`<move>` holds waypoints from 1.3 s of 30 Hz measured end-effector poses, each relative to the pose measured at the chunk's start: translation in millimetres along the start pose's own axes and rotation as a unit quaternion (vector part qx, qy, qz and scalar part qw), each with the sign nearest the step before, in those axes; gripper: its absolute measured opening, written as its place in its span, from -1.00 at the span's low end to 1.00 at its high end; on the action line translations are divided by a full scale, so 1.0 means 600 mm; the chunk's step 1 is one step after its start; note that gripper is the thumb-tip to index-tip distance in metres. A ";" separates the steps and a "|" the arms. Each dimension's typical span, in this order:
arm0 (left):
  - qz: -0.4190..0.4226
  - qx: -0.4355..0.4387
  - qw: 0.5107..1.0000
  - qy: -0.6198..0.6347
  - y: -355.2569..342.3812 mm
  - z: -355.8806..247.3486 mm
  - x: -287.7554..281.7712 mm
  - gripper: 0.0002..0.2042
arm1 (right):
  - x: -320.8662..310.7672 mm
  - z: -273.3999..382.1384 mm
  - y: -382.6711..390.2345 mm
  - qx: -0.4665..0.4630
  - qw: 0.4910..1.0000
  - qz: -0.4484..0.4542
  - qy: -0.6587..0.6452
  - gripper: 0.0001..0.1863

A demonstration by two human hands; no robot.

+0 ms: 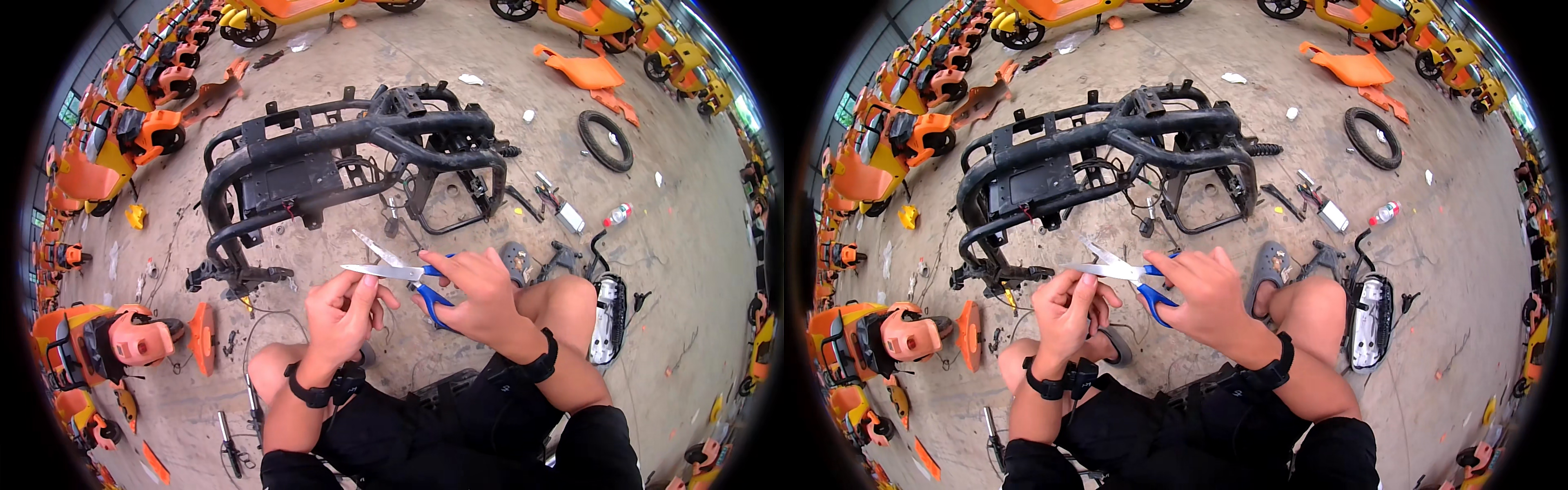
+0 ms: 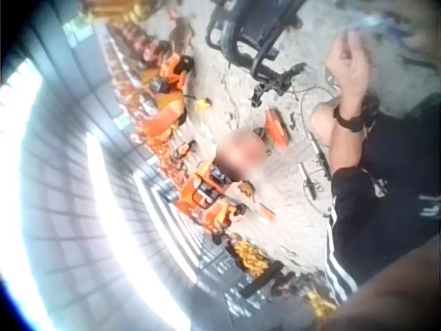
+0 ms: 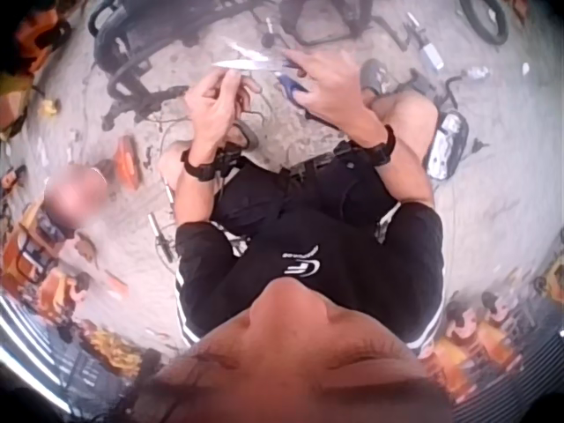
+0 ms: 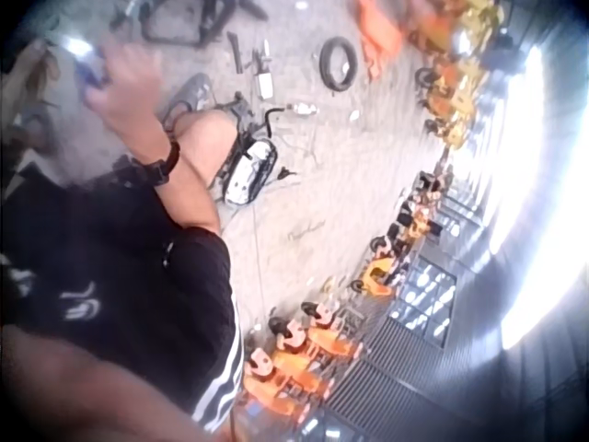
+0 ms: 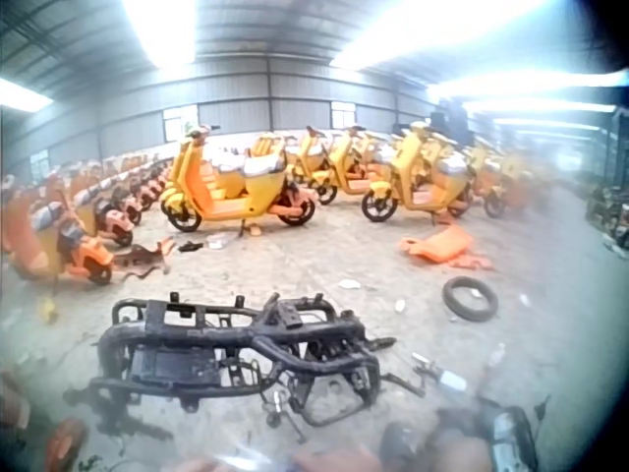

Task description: The person trims a wire using scissors while sitting on the floor of a garage surrounded by orange scooters.

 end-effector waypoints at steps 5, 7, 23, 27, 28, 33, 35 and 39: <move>0.007 -0.003 1.000 -0.017 0.001 -0.001 -0.002 -0.76 | -0.001 0.007 0.000 -0.014 1.000 -0.002 0.014 -0.43; 0.008 -0.005 1.000 -0.023 0.000 -0.002 -0.002 -0.77 | 0.001 0.007 0.003 -0.026 0.999 -0.006 0.029 -0.43; 0.009 -0.052 0.998 0.019 0.007 -0.014 -0.008 -0.76 | 0.007 -0.008 0.003 -0.082 0.995 0.027 0.058 -0.52; 0.015 -0.070 0.997 0.039 0.013 -0.016 -0.009 -0.76 | 0.002 -0.018 -0.003 -0.091 0.994 0.025 0.052 -0.56; 0.019 -0.074 0.996 0.043 0.014 -0.016 -0.008 -0.76 | 0.000 -0.022 -0.004 -0.091 0.995 0.023 0.044 -0.57; 0.040 -0.040 0.996 0.072 0.023 -0.028 -0.025 -0.77 | -0.010 -0.080 -0.006 -0.070 0.984 0.016 0.164 -0.60; 0.037 -0.002 0.982 0.186 0.032 -0.057 -0.065 -0.78 | -0.057 -0.145 -0.013 0.109 0.985 -0.032 0.131 -0.55; -0.004 -0.007 0.996 0.094 0.028 -0.032 -0.089 -0.81 | -0.093 -0.156 0.005 0.248 0.966 -0.058 0.032 -0.42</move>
Point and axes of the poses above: each hand's wrist, its own y-axis away from the middle knuckle, its own x-axis out of the palm, z = x × y, the point moved 5 cm from there along -y, towards the middle knuckle, and after that the axes turned 10 degrees about y, right-handed, at the moved point
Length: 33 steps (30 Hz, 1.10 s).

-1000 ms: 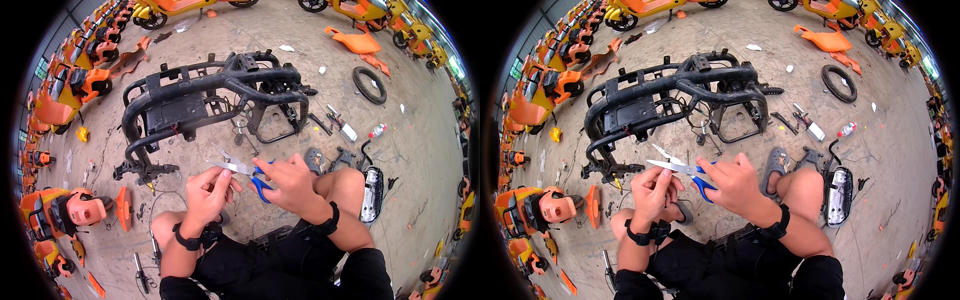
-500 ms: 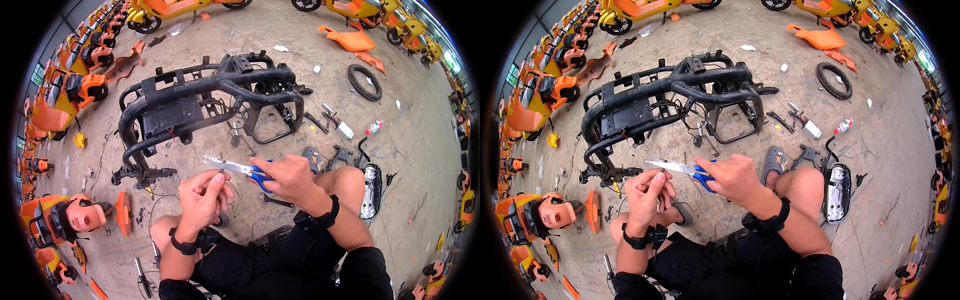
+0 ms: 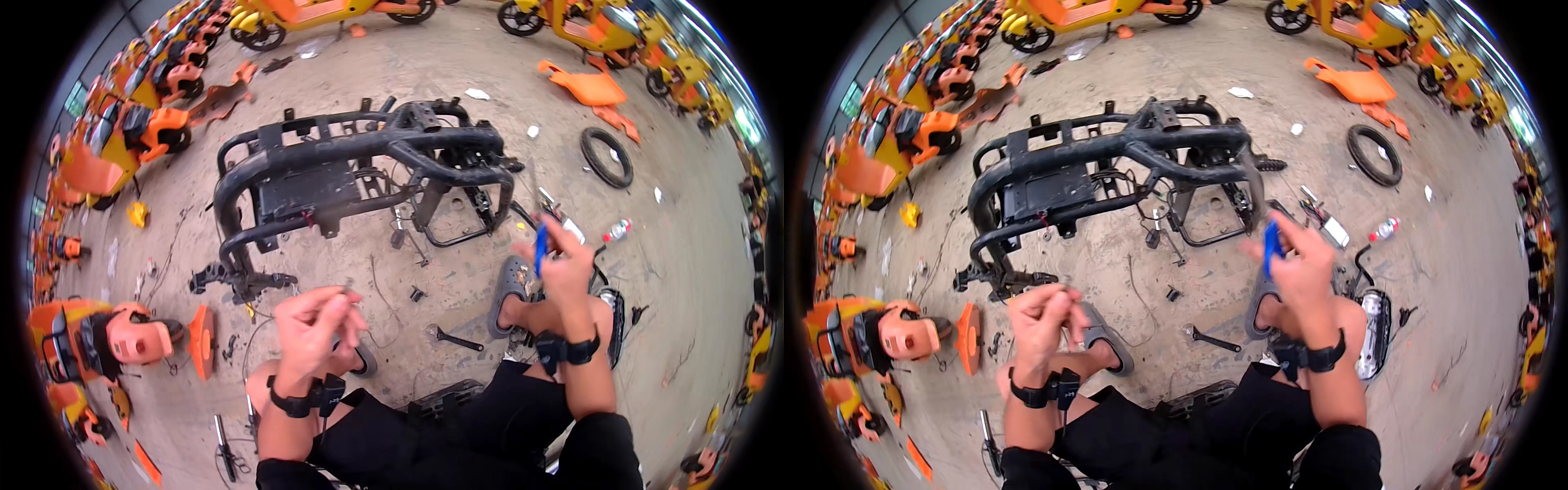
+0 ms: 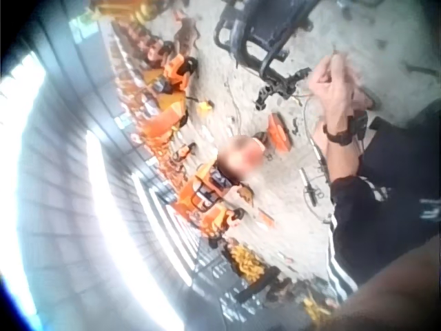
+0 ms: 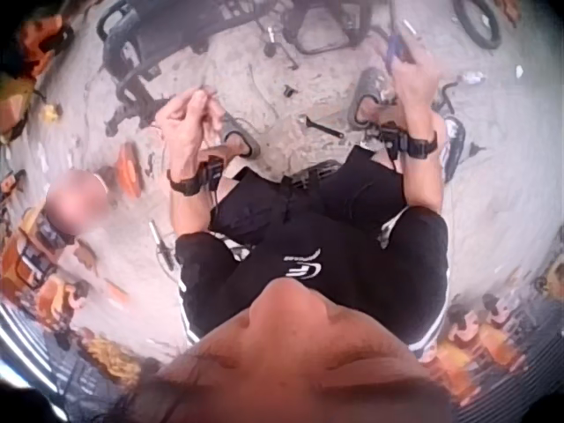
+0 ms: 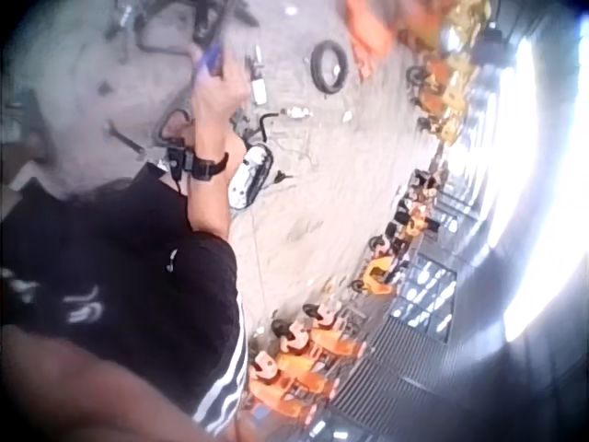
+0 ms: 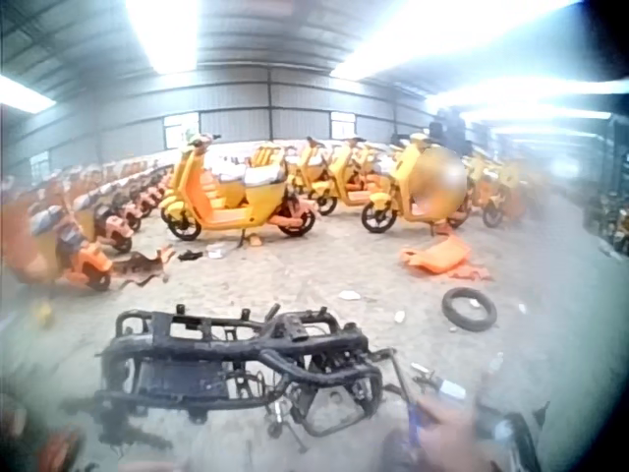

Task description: The person trims a wire using scissors while sitting on the floor of a garage surrounded by orange scooters.

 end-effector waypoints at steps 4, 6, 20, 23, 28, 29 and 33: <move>0.014 -0.002 0.998 -0.061 -0.001 0.024 0.048 -0.83 | 0.061 0.068 0.051 -0.123 0.979 0.150 -0.055 -0.16; 0.023 0.025 0.994 -0.100 -0.008 0.025 0.062 -0.84 | 0.074 0.095 0.055 -0.206 0.965 0.159 -0.043 -0.11; 0.066 -0.008 0.985 -0.161 -0.018 0.062 0.103 -0.85 | 0.080 0.134 0.083 -0.263 0.960 0.084 -0.051 -0.13; 0.058 0.019 0.985 -0.160 -0.019 0.053 0.113 -0.84 | 0.076 0.135 0.081 -0.254 0.963 0.081 -0.038 -0.13; 0.052 0.031 0.986 -0.158 -0.018 0.051 0.109 -0.83 | 0.070 0.137 0.079 -0.251 0.965 0.068 -0.040 -0.14; 0.055 0.032 0.986 -0.154 -0.018 0.051 0.110 -0.84 | 0.071 0.139 0.081 -0.253 0.964 0.067 -0.041 -0.14; 0.063 0.038 0.984 -0.160 -0.018 0.053 0.111 -0.84 | 0.075 0.139 0.086 -0.247 0.965 0.082 -0.037 -0.17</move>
Point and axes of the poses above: each hand's wrist, its own y-axis away from the middle knuckle, its own x-axis out of the palm, z = x × y, the point moved 5 cm from there along -y, towards the middle knuckle, and after that the axes turned 10 degrees about y, right-handed, at the moved point
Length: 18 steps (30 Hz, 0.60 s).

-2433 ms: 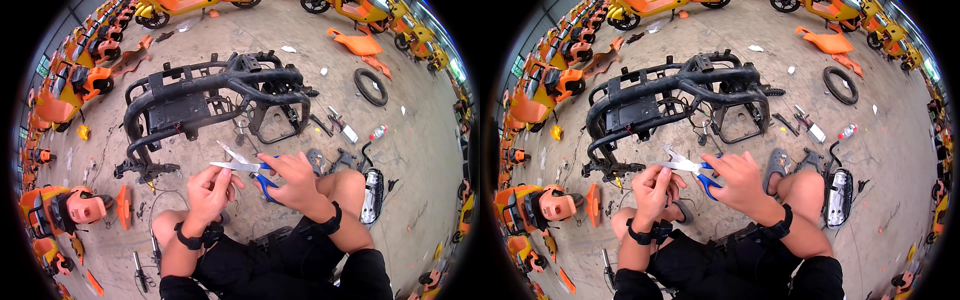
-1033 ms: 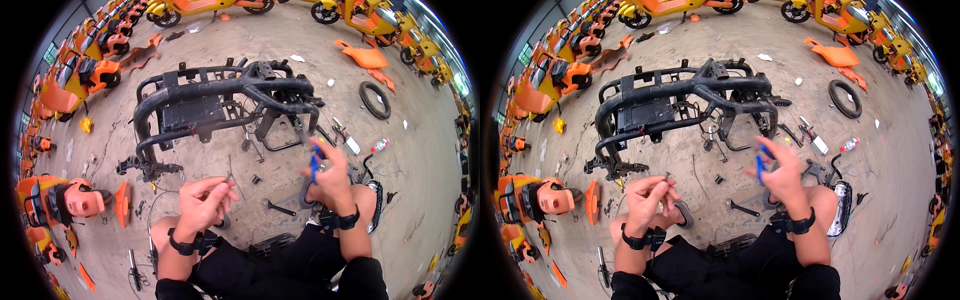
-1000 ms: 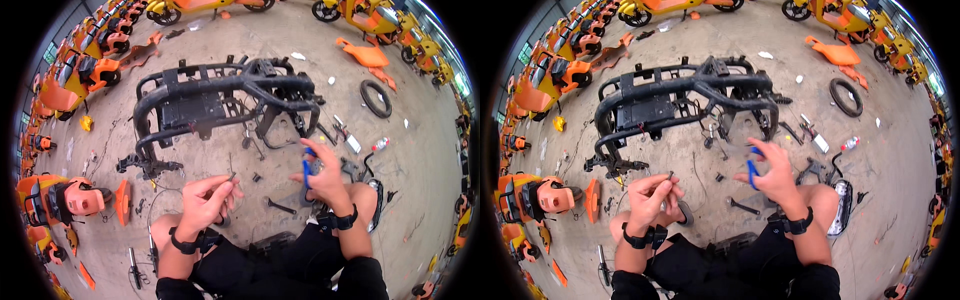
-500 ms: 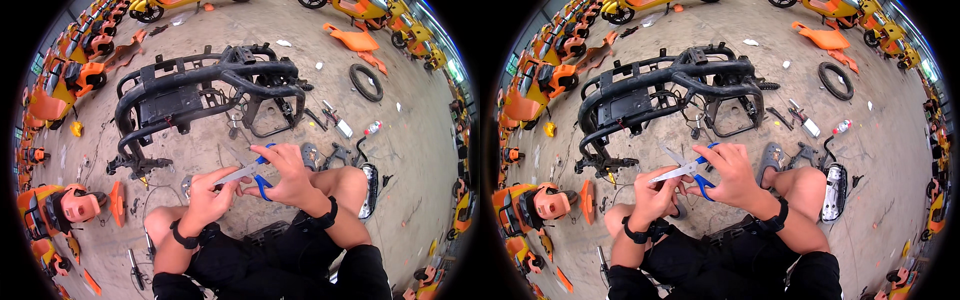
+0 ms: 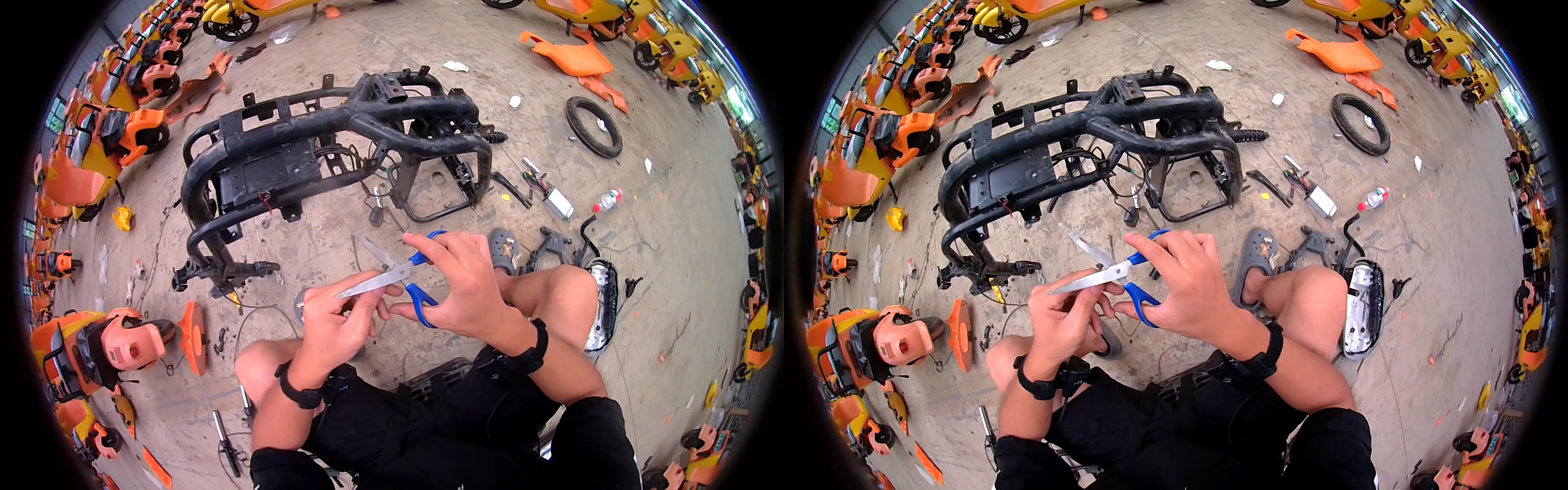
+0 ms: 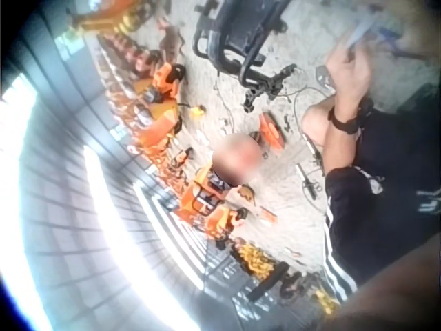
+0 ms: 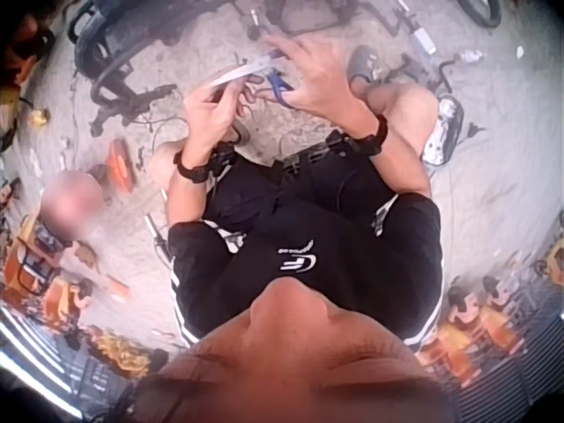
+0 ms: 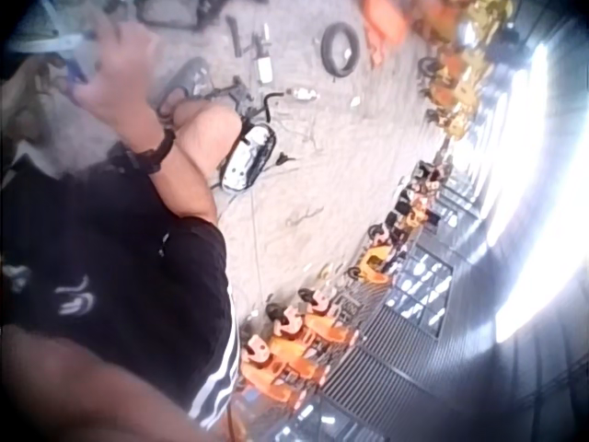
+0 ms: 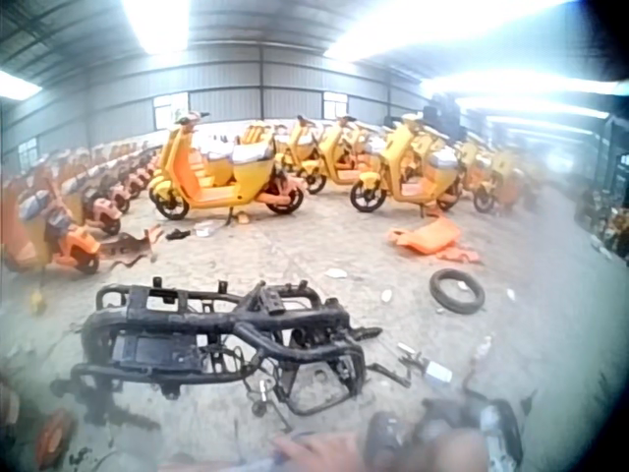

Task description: The person trims a wire using scissors while sitting on the floor of a garage surrounded by orange scooters.

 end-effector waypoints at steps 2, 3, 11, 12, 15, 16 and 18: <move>0.003 0.001 1.000 -0.006 0.000 0.001 -0.001 -0.84 | 0.000 0.001 0.000 0.003 1.000 0.004 0.001 -0.19; 0.002 0.002 1.000 -0.005 0.000 0.001 -0.002 -0.83 | 0.001 0.002 0.001 0.002 1.000 0.001 0.001 -0.20; 0.023 -0.009 0.999 -0.048 0.001 0.007 -0.010 -0.82 | 0.009 0.006 0.006 -0.026 0.998 -0.041 0.028 -0.31; 0.020 -0.006 0.999 -0.046 0.000 0.006 -0.010 -0.82 | 0.009 0.006 0.007 -0.032 0.998 -0.048 0.034 -0.33; 0.009 0.004 0.999 -0.038 0.000 0.000 -0.010 -0.81 | 0.012 0.007 0.010 -0.050 0.996 -0.052 0.050 -0.38; 0.004 0.010 0.999 -0.035 0.000 -0.002 -0.010 -0.81 | 0.012 0.007 0.012 -0.057 0.996 -0.041 0.056 -0.40; 0.000 0.004 1.000 -0.017 -0.001 -0.004 -0.009 -0.80 | 0.010 0.007 0.013 -0.067 0.995 -0.036 0.069 -0.43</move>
Point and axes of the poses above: each hand's wrist, its own y-axis away from the middle knuckle, its own x-axis out of the palm, z = x × y, the point moved 5 cm from there along -y, towards the middle knuckle, and after that the axes turned 10 degrees about y, right-handed, at the moved point
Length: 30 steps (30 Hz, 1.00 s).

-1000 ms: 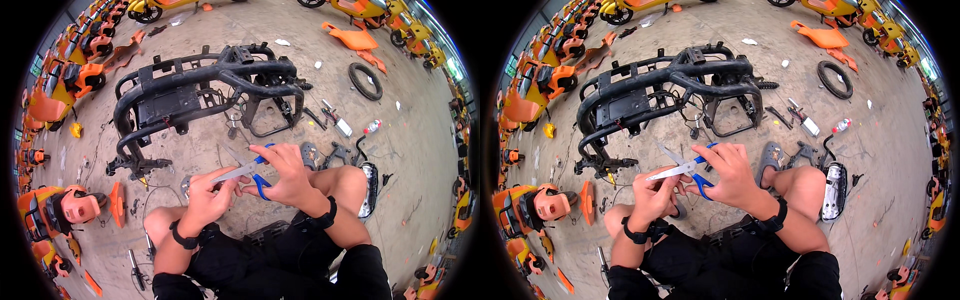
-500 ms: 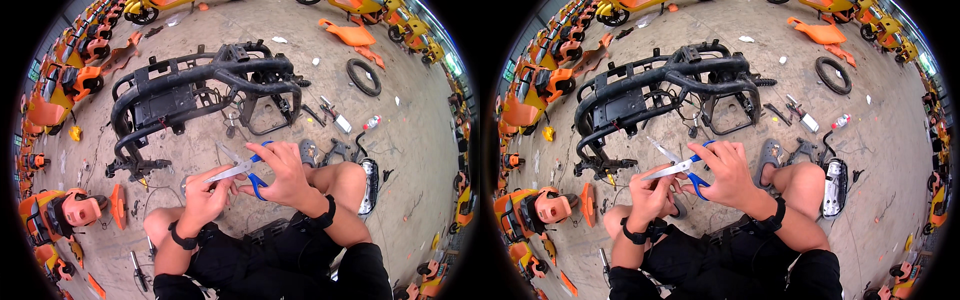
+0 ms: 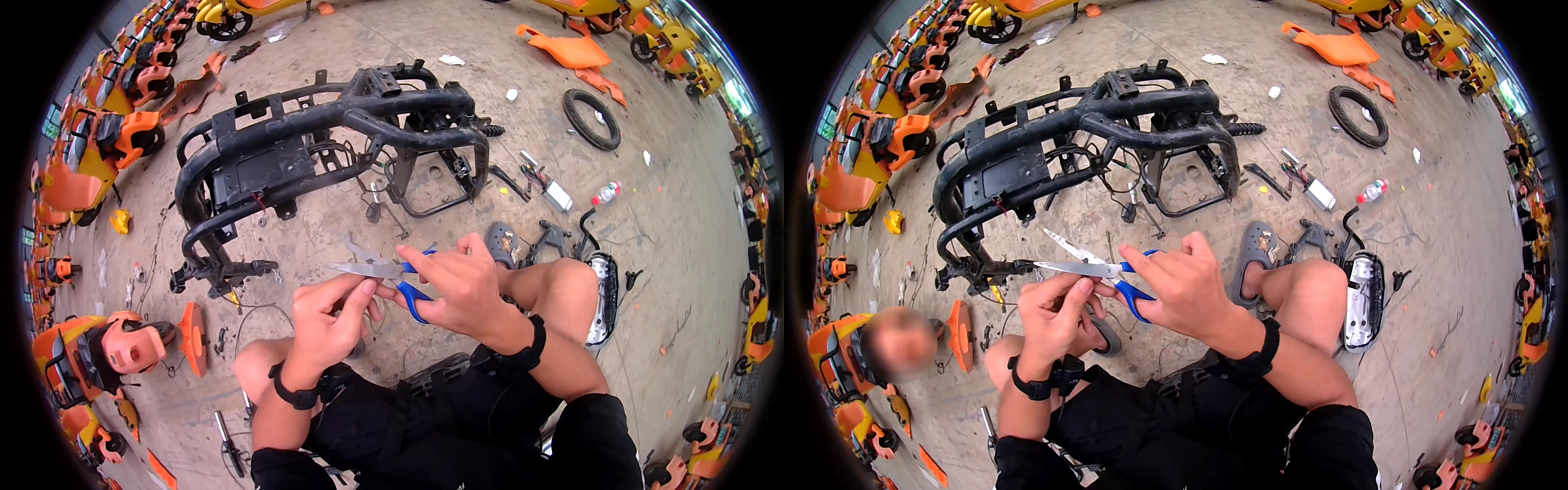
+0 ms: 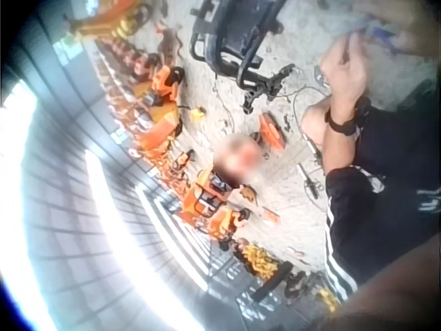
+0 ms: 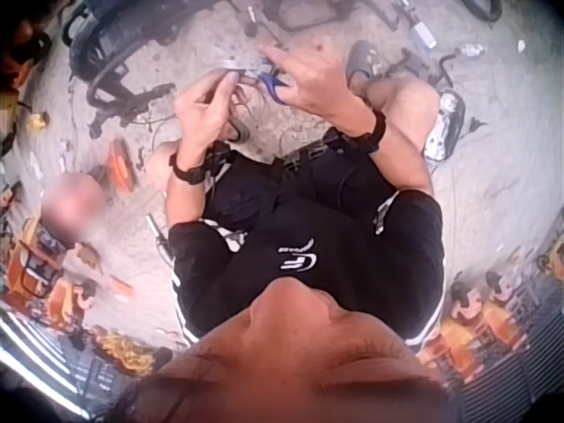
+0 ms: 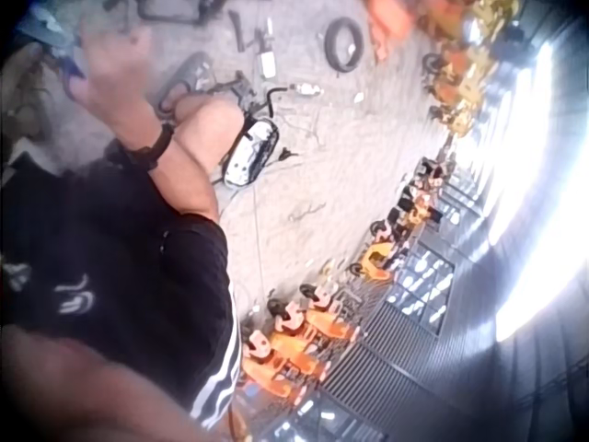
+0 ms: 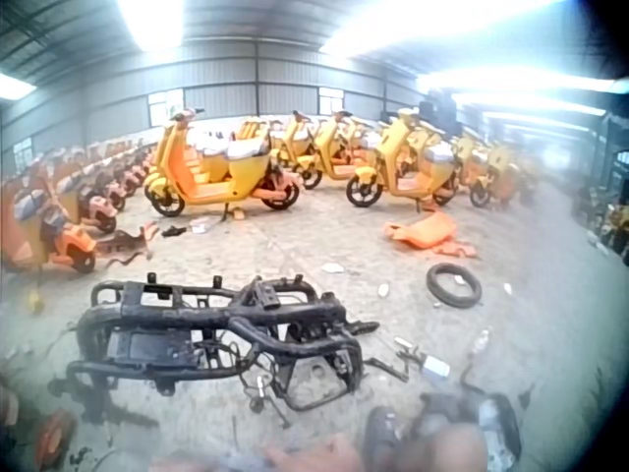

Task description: The person trims a wire using scissors while sitting on the floor of a garage surrounded by orange scooters.

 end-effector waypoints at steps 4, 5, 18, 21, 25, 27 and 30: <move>0.008 -0.048 0.998 0.042 0.001 -0.001 -0.004 -0.79 | -0.005 -0.003 -0.004 -0.003 1.000 -0.007 -0.002 -0.52; 0.012 -0.059 0.997 0.051 0.001 -0.001 -0.006 -0.78 | -0.006 -0.006 -0.003 -0.002 1.000 -0.006 -0.007 -0.55; -0.029 -0.100 0.981 0.164 0.021 0.001 -0.071 -0.82 | -0.058 -0.183 -0.001 0.414 0.900 0.011 -0.133 -0.68; -0.014 -0.111 0.985 0.129 0.020 0.004 -0.049 -0.83 | -0.015 -0.152 0.014 0.331 0.909 0.032 -0.250 -0.56; 0.009 -0.113 0.991 0.068 0.012 0.006 -0.016 -0.84 | 0.043 -0.093 0.025 0.314 0.812 0.107 -0.481 -0.43; 0.016 -0.115 0.991 0.059 0.008 0.012 -0.003 -0.84 | 0.045 -0.073 0.019 0.354 0.736 0.112 -0.566 -0.48; 0.030 -0.121 0.991 0.042 0.002 0.015 0.014 -0.85 | 0.043 -0.057 0.013 0.350 0.699 0.120 -0.612 -0.51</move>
Point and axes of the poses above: each hand's wrist, its own y-axis away from the middle knuckle, its own x-axis out of the palm, z = x × y, the point moved 5 cm from there along -y, towards the middle knuckle, and after that the axes turned 10 degrees about y, right-handed, at the moved point
